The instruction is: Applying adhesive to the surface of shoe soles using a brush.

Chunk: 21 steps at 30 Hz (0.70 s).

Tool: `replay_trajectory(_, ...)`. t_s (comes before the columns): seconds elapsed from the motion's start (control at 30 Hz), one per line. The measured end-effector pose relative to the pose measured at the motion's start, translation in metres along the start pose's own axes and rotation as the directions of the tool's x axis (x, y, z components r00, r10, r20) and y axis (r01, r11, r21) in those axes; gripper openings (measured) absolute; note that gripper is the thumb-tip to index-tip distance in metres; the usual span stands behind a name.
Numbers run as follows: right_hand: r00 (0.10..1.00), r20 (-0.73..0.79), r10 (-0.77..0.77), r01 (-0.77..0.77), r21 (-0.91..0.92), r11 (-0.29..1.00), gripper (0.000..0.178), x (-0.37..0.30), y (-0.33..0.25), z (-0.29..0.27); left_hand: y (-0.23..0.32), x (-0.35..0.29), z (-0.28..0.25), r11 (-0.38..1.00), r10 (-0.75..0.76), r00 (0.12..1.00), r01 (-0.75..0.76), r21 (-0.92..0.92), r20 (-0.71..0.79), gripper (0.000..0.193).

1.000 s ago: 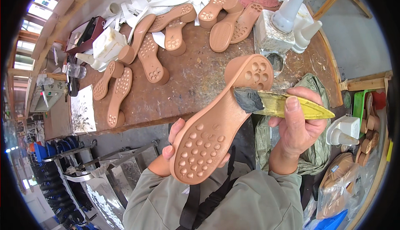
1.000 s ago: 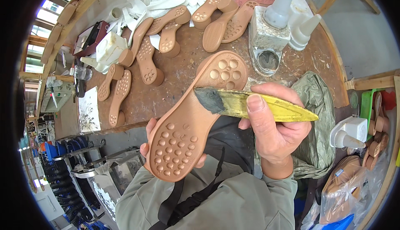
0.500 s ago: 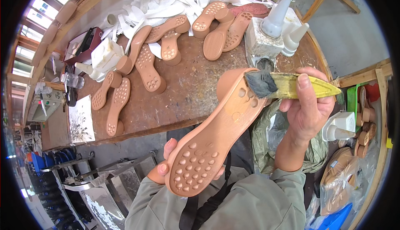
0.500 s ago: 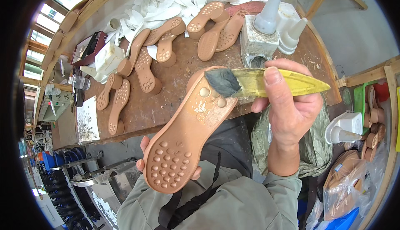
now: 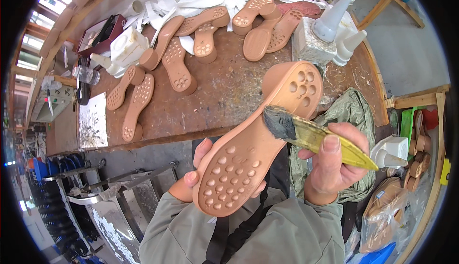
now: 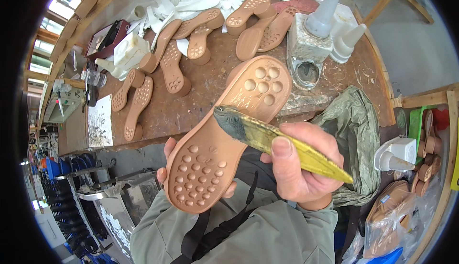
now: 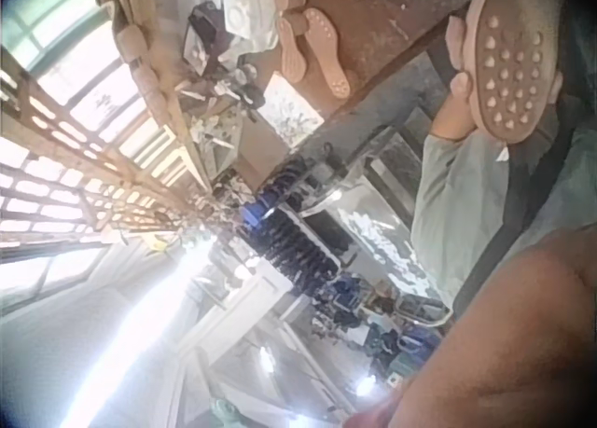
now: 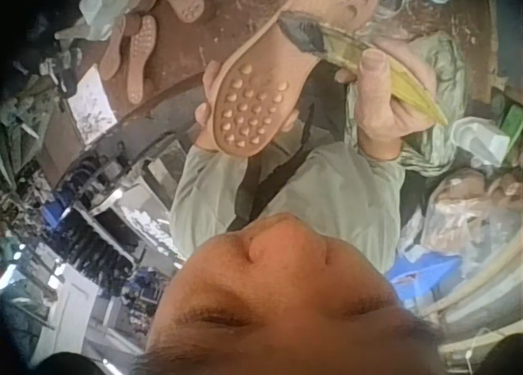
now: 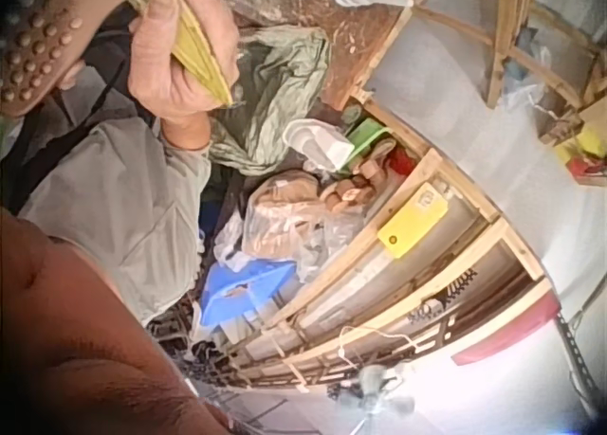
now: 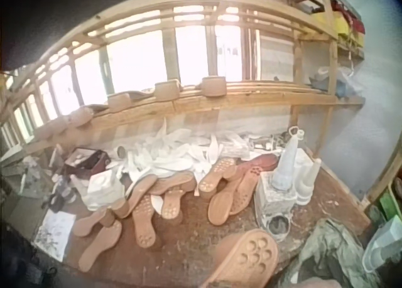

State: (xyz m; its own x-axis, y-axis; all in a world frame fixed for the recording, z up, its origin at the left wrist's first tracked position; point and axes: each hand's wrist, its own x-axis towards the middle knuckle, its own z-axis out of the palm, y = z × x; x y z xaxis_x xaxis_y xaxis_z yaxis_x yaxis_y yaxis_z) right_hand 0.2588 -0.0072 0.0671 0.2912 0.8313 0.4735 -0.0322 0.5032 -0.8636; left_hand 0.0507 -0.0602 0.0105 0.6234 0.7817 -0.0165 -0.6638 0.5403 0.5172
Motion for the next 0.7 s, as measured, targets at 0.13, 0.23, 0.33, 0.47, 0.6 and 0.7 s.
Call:
replay_trajectory(0.13, 0.999, 0.043, -0.003, 0.004, -0.017, 1.000, 0.021, -0.012, -0.001, 0.004, 0.000, 0.019, 0.002, 0.998, 0.058, 0.998, -0.058, -0.017, -0.023, 0.084)
replay_trajectory(0.23, 0.995, 0.093, -0.020, 0.023, -0.026, 0.999, 0.022, -0.015, 0.000, 0.007, -0.005, 0.022, 0.005, 0.995, 0.096, 0.995, -0.097, -0.024, -0.030, 0.083)
replay_trajectory(0.33, 0.988, 0.147, -0.037, 0.043, -0.039, 0.998, 0.023, -0.021, 0.004, 0.011, -0.008, 0.032, 0.004, 0.990, 0.133, 0.991, -0.134, -0.034, -0.032, 0.083)
replay_trajectory(0.47, 0.965, 0.257, -0.055, 0.082, -0.097, 0.992, 0.024, -0.025, 0.006, 0.010, -0.010, 0.039, 0.005, 0.983, 0.175, 0.984, -0.176, -0.054, -0.033, 0.082)
replay_trajectory(0.6, 0.990, 0.139, -0.009, 0.004, 0.035, 0.999, 0.024, -0.031, 0.001, 0.026, -0.007, 0.052, 0.001, 0.973, 0.214, 0.976, -0.215, -0.086, -0.029, 0.082)
replay_trajectory(0.7, 0.979, 0.198, -0.038, 0.057, -0.091, 0.994, 0.022, -0.037, 0.003, 0.021, 0.001, 0.058, -0.006, 0.962, 0.248, 0.969, -0.249, -0.113, -0.025, 0.081)
